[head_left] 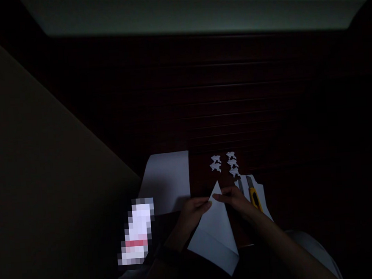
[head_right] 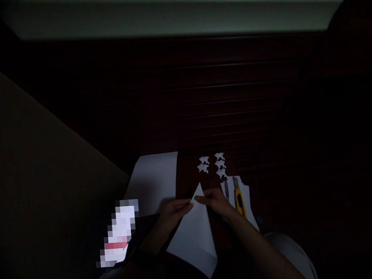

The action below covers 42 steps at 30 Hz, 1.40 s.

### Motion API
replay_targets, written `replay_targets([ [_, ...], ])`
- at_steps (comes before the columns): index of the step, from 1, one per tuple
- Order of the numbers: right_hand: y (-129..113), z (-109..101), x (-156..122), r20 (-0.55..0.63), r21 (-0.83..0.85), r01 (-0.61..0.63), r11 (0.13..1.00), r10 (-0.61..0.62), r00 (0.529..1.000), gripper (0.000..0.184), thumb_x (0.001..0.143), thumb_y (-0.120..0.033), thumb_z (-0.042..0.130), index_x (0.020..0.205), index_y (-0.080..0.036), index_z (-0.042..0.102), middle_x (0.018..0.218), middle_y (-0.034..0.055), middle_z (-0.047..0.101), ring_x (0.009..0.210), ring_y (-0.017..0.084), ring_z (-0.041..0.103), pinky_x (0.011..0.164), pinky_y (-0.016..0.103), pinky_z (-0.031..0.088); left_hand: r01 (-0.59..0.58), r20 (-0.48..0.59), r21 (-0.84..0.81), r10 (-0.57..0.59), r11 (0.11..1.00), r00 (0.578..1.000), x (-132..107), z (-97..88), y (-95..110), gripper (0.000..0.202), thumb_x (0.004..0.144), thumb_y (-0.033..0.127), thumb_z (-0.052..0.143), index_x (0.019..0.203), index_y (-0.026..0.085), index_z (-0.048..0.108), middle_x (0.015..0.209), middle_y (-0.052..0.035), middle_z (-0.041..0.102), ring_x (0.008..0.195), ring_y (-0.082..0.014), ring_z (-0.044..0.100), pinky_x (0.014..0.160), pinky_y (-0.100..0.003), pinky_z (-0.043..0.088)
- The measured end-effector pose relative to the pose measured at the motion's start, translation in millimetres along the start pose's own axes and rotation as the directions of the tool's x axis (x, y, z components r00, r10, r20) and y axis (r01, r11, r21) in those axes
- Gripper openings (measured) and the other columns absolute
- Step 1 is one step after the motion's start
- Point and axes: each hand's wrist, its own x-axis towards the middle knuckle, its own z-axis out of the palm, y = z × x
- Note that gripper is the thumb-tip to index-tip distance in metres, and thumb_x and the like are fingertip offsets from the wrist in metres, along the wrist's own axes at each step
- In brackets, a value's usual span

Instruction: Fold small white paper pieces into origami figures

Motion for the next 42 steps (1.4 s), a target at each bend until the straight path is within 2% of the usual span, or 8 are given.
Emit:
replay_targets([
  [8, 3, -1, 3, -0.051, -0.045, -0.006, 0.999, 0.004, 0.999, 0.031, 0.067, -0.042, 0.07, 0.073, -0.012, 0.068, 0.069, 0.0049, 0.067, 0.059, 0.015, 0.058, 0.056, 0.025, 0.042, 0.004, -0.093, 0.148, 0.01, 0.989, 0.996, 2, -1.0, -6, 0.028, 0.068, 0.04, 0.068, 0.07, 0.012, 0.066, 0.067, -0.0056, 0.068, 0.064, -0.017, 0.061, 0.057, -0.024, 0.043],
  [16, 5, 1, 1, -0.015, -0.096, -0.057, 0.994, 0.055, 0.998, 0.036, 0.066, -0.046, 0.069, 0.076, -0.011, 0.069, 0.072, 0.0074, 0.068, 0.06, 0.017, 0.06, 0.055, 0.026, 0.043, 0.031, -0.095, 0.046, -0.027, 0.998, 0.995, 1, -2.2, -8, 0.029, 0.069, 0.042, 0.066, 0.073, 0.014, 0.064, 0.066, -0.0023, 0.064, 0.058, -0.0126, 0.055, 0.052, -0.021, 0.038],
  [22, 5, -1, 2, -0.038, -0.119, -0.066, 0.991, 0.061, 0.997, 0.038, 0.064, -0.047, 0.07, 0.076, -0.011, 0.069, 0.074, 0.0089, 0.069, 0.063, 0.019, 0.061, 0.055, 0.027, 0.043, 0.055, -0.057, 0.036, -0.053, 0.998, 0.997, 2, -2.2, -8, 0.029, 0.069, 0.043, 0.066, 0.07, 0.014, 0.063, 0.061, -0.0005, 0.06, 0.054, -0.0107, 0.051, 0.049, -0.02, 0.035],
  [27, 4, -1, 2, -0.004, -0.108, -0.058, 0.992, 0.058, 0.998, 0.036, 0.066, -0.046, 0.069, 0.075, -0.011, 0.069, 0.074, 0.0083, 0.069, 0.062, 0.018, 0.061, 0.056, 0.027, 0.044, 0.06, -0.026, 0.051, -0.059, 0.997, 0.998, 1, -2.9, -6, 0.031, 0.071, 0.043, 0.064, 0.071, 0.013, 0.063, 0.063, -0.0019, 0.061, 0.056, -0.0114, 0.052, 0.05, -0.021, 0.035],
  [32, 2, -1, 1, 0.014, -0.078, -0.072, 0.994, 0.073, 0.997, 0.035, 0.066, -0.044, 0.07, 0.074, -0.011, 0.068, 0.072, 0.0071, 0.068, 0.06, 0.016, 0.059, 0.055, 0.026, 0.042, 0.027, -0.039, 0.069, -0.025, 0.997, 0.999, 2, -2.5, -8, 0.03, 0.072, 0.042, 0.064, 0.072, 0.013, 0.064, 0.064, -0.0023, 0.061, 0.056, -0.0118, 0.052, 0.05, -0.021, 0.035],
  [38, -2, 0, 1, -0.086, -0.074, -0.022, 0.997, 0.016, 0.996, 0.033, 0.065, -0.044, 0.071, 0.061, -0.013, 0.064, 0.06, 0.0024, 0.063, 0.054, 0.012, 0.052, 0.053, 0.023, 0.038, -0.029, -0.098, 0.123, 0.041, 0.992, 0.994, 2, -2.0, -7, 0.028, 0.071, 0.041, 0.065, 0.072, 0.013, 0.065, 0.068, -0.0046, 0.065, 0.064, -0.0157, 0.057, 0.056, -0.023, 0.04],
  [42, -5, 1, 1, -0.108, -0.064, -0.028, 0.998, 0.021, 0.994, 0.035, 0.063, -0.047, 0.071, 0.057, -0.013, 0.063, 0.057, 0.0017, 0.061, 0.052, 0.012, 0.05, 0.053, 0.024, 0.037, -0.032, -0.112, 0.142, 0.049, 0.989, 0.993, 1, -1.6, -4, 0.028, 0.07, 0.041, 0.065, 0.07, 0.013, 0.065, 0.068, -0.0049, 0.066, 0.065, -0.0168, 0.058, 0.057, -0.024, 0.041],
])
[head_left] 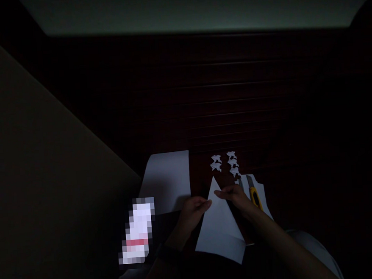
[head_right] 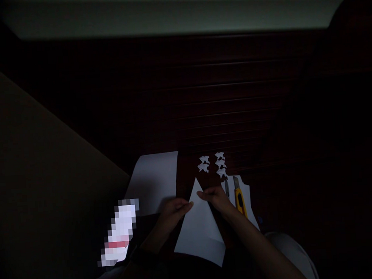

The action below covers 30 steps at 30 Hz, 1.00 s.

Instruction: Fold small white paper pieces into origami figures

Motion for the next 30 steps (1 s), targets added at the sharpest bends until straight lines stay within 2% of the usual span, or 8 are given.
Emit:
replay_targets([
  [10, 1, 1, 2, 0.022, 0.063, 0.042, 0.997, -0.043, 0.999, 0.032, 0.065, -0.044, 0.071, 0.056, -0.015, 0.064, 0.055, -0.0007, 0.059, 0.053, 0.012, 0.049, 0.056, 0.025, 0.036, 0.002, -0.002, 0.0, -0.002, 1.0, 1.0, -1, -1.0, 5, 0.026, 0.069, 0.039, 0.067, 0.067, 0.014, 0.065, 0.064, -0.0026, 0.063, 0.061, -0.0147, 0.055, 0.056, -0.022, 0.039],
  [13, 1, 1, 2, -0.022, 0.078, 0.052, 0.996, -0.051, 0.998, 0.031, 0.063, -0.044, 0.072, 0.057, -0.014, 0.065, 0.057, 0.0004, 0.061, 0.055, 0.013, 0.051, 0.059, 0.027, 0.038, 0.01, 0.024, 0.001, -0.01, 1.0, 1.0, -3, -1.2, 8, 0.026, 0.069, 0.039, 0.067, 0.067, 0.014, 0.066, 0.063, -0.0019, 0.062, 0.061, -0.0142, 0.054, 0.055, -0.022, 0.038],
  [17, 1, -1, 1, -0.026, 0.108, -0.003, 0.994, 0.006, 1.0, 0.029, 0.059, -0.042, 0.075, 0.06, -0.014, 0.068, 0.06, 0.0027, 0.064, 0.056, 0.016, 0.055, 0.058, 0.028, 0.04, 0.019, 0.057, -0.01, -0.018, 1.0, 0.998, -4, -0.3, 9, 0.026, 0.068, 0.04, 0.067, 0.066, 0.014, 0.066, 0.061, -0.0011, 0.062, 0.059, -0.0137, 0.054, 0.054, -0.022, 0.037],
  [22, -1, -1, 1, -0.038, 0.094, 0.02, 0.995, -0.017, 0.999, 0.03, 0.064, -0.043, 0.071, 0.058, -0.014, 0.067, 0.058, 0.002, 0.062, 0.053, 0.014, 0.052, 0.054, 0.027, 0.038, 0.085, 0.093, -0.009, -0.084, 0.996, 0.992, -4, 0.6, 8, 0.027, 0.065, 0.041, 0.069, 0.067, 0.014, 0.067, 0.063, -0.0024, 0.064, 0.06, -0.0152, 0.056, 0.054, -0.023, 0.038],
  [30, 4, 2, 2, -0.029, -0.056, 0.081, 0.995, -0.082, 0.996, 0.039, 0.066, -0.051, 0.066, 0.053, -0.014, 0.063, 0.054, 0.0001, 0.058, 0.053, 0.013, 0.049, 0.054, 0.026, 0.036, 0.065, -0.002, -0.021, -0.065, 0.998, 0.998, -1, -3.5, 10, 0.029, 0.066, 0.043, 0.068, 0.068, 0.014, 0.067, 0.066, -0.0045, 0.067, 0.064, -0.0175, 0.059, 0.058, -0.025, 0.042],
])
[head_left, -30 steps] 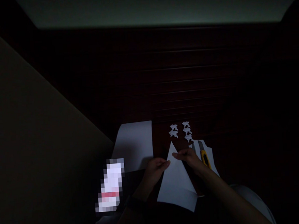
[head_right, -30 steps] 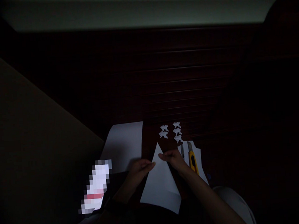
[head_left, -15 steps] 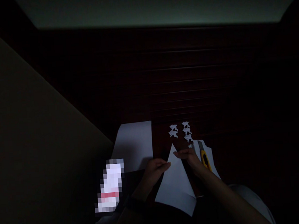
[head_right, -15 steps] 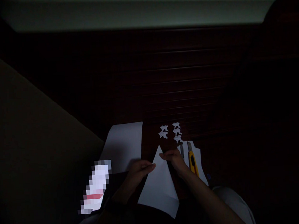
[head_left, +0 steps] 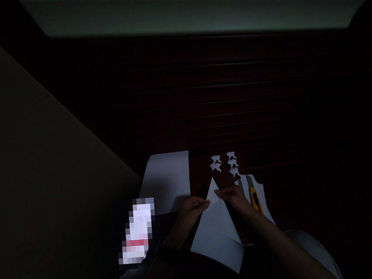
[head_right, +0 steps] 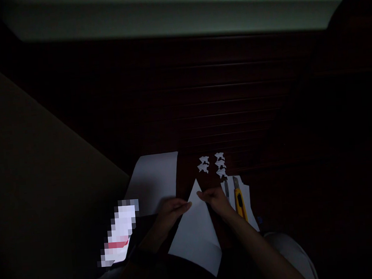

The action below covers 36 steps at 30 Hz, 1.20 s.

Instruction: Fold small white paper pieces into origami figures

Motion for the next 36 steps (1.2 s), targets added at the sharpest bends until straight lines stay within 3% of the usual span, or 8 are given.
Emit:
replay_targets([
  [7, 5, 0, -2, 0.016, -0.005, -0.01, 1.0, 0.01, 1.0, 0.037, 0.067, -0.05, 0.066, 0.059, -0.014, 0.067, 0.059, 0.0021, 0.063, 0.054, 0.014, 0.051, 0.054, 0.026, 0.037, -0.095, -0.059, 0.01, 0.096, 0.995, 0.994, 3, -2.8, -7, 0.029, 0.069, 0.042, 0.066, 0.068, 0.013, 0.067, 0.065, -0.0043, 0.066, 0.062, -0.0168, 0.058, 0.056, -0.024, 0.041],
  [14, 7, 2, -4, 0.0, 0.002, -0.012, 1.0, 0.012, 1.0, 0.037, 0.066, -0.05, 0.067, 0.06, -0.014, 0.068, 0.06, 0.0029, 0.064, 0.054, 0.014, 0.053, 0.054, 0.026, 0.038, -0.07, -0.086, -0.006, 0.069, 0.998, 0.994, 3, -5.2, -7, 0.026, 0.068, 0.041, 0.066, 0.067, 0.014, 0.067, 0.064, -0.0033, 0.065, 0.06, -0.0161, 0.057, 0.055, -0.023, 0.041],
  [26, 15, 4, -5, -0.032, -0.116, 0.052, 0.992, -0.056, 0.998, 0.04, 0.07, -0.049, 0.064, 0.051, -0.014, 0.058, 0.047, -0.0022, 0.047, 0.046, 0.009, 0.036, 0.045, 0.023, 0.025, -0.083, -0.131, 0.048, 0.089, 0.995, 0.987, 2, -7.9, 9, 0.024, 0.069, 0.038, 0.066, 0.064, 0.015, 0.067, 0.063, -0.0043, 0.066, 0.059, -0.017, 0.058, 0.054, -0.024, 0.042],
  [36, 16, 4, -6, -0.067, -0.183, 0.068, 0.981, -0.082, 0.994, 0.041, 0.072, -0.05, 0.061, 0.054, -0.013, 0.06, 0.049, -0.0015, 0.049, 0.047, 0.009, 0.038, 0.045, 0.023, 0.027, -0.097, -0.182, 0.064, 0.107, 0.993, 0.977, 3, -10.2, 11, 0.024, 0.068, 0.038, 0.067, 0.063, 0.015, 0.067, 0.062, -0.0041, 0.066, 0.058, -0.017, 0.059, 0.054, -0.024, 0.044],
])
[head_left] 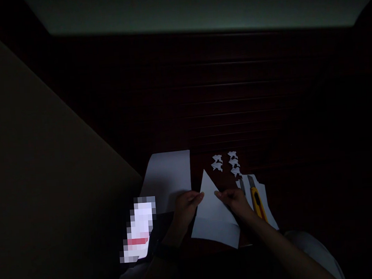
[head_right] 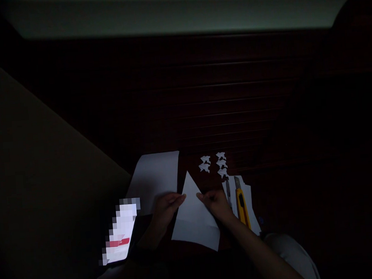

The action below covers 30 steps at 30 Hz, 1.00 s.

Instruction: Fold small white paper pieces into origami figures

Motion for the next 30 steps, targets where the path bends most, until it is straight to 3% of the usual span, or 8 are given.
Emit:
replay_targets([
  [4, 0, 1, -1, 0.033, -0.02, 0.005, 1.0, -0.005, 0.999, 0.041, 0.072, -0.05, 0.061, 0.054, -0.013, 0.06, 0.049, -0.0023, 0.047, 0.047, 0.008, 0.037, 0.045, 0.022, 0.026, -0.006, -0.056, 0.034, 0.008, 0.999, 0.998, -1, -2.0, 6, 0.024, 0.067, 0.038, 0.067, 0.065, 0.014, 0.068, 0.064, -0.0051, 0.068, 0.06, -0.0185, 0.061, 0.054, -0.024, 0.045],
  [10, 1, -1, -1, 0.046, 0.014, -0.011, 1.0, 0.011, 0.999, 0.04, 0.071, -0.049, 0.063, 0.055, -0.012, 0.06, 0.05, -0.0016, 0.05, 0.047, 0.009, 0.038, 0.045, 0.022, 0.029, -0.015, -0.048, 0.042, 0.017, 0.999, 0.999, 1, -5.2, 7, 0.025, 0.067, 0.039, 0.066, 0.066, 0.015, 0.069, 0.063, -0.005, 0.068, 0.059, -0.019, 0.061, 0.054, -0.025, 0.045],
  [16, -1, 0, -1, 0.011, -0.047, 0.002, 0.999, -0.002, 1.0, 0.042, 0.071, -0.05, 0.062, 0.053, -0.013, 0.059, 0.048, -0.0021, 0.048, 0.047, 0.009, 0.037, 0.044, 0.022, 0.027, 0.011, -0.083, 0.068, -0.006, 0.998, 0.997, 3, -6.7, 5, 0.026, 0.067, 0.039, 0.067, 0.067, 0.013, 0.069, 0.065, -0.0064, 0.068, 0.059, -0.0195, 0.061, 0.054, -0.027, 0.046],
  [20, -1, 1, -1, 0.053, -0.099, 0.011, 0.995, -0.006, 0.999, 0.043, 0.073, -0.052, 0.059, 0.055, -0.013, 0.061, 0.049, -0.0014, 0.048, 0.047, 0.009, 0.038, 0.043, 0.021, 0.027, 0.009, -0.121, 0.062, -0.001, 0.998, 0.993, 3, -7.9, 5, 0.026, 0.066, 0.038, 0.068, 0.07, 0.013, 0.069, 0.067, -0.007, 0.069, 0.062, -0.0209, 0.063, 0.055, -0.027, 0.046],
  [25, 5, 1, 0, -0.065, -0.198, -0.047, 0.979, 0.035, 0.997, 0.049, 0.072, -0.057, 0.057, 0.049, -0.014, 0.054, 0.044, -0.0029, 0.04, 0.043, 0.008, 0.032, 0.04, 0.021, 0.022, -0.009, -0.125, 0.053, 0.016, 0.999, 0.992, 5, -10.1, 3, 0.026, 0.065, 0.039, 0.068, 0.068, 0.013, 0.069, 0.066, -0.0065, 0.069, 0.06, -0.0203, 0.062, 0.054, -0.027, 0.046],
  [30, 5, -2, 0, 0.038, -0.173, -0.05, 0.984, 0.057, 0.998, 0.048, 0.073, -0.059, 0.054, 0.055, -0.015, 0.055, 0.049, -0.002, 0.046, 0.045, 0.008, 0.036, 0.041, 0.021, 0.026, -0.016, -0.153, 0.073, 0.027, 0.997, 0.988, 5, -11.5, 3, 0.026, 0.067, 0.04, 0.067, 0.068, 0.014, 0.068, 0.068, -0.0066, 0.069, 0.063, -0.0209, 0.063, 0.056, -0.027, 0.047],
])
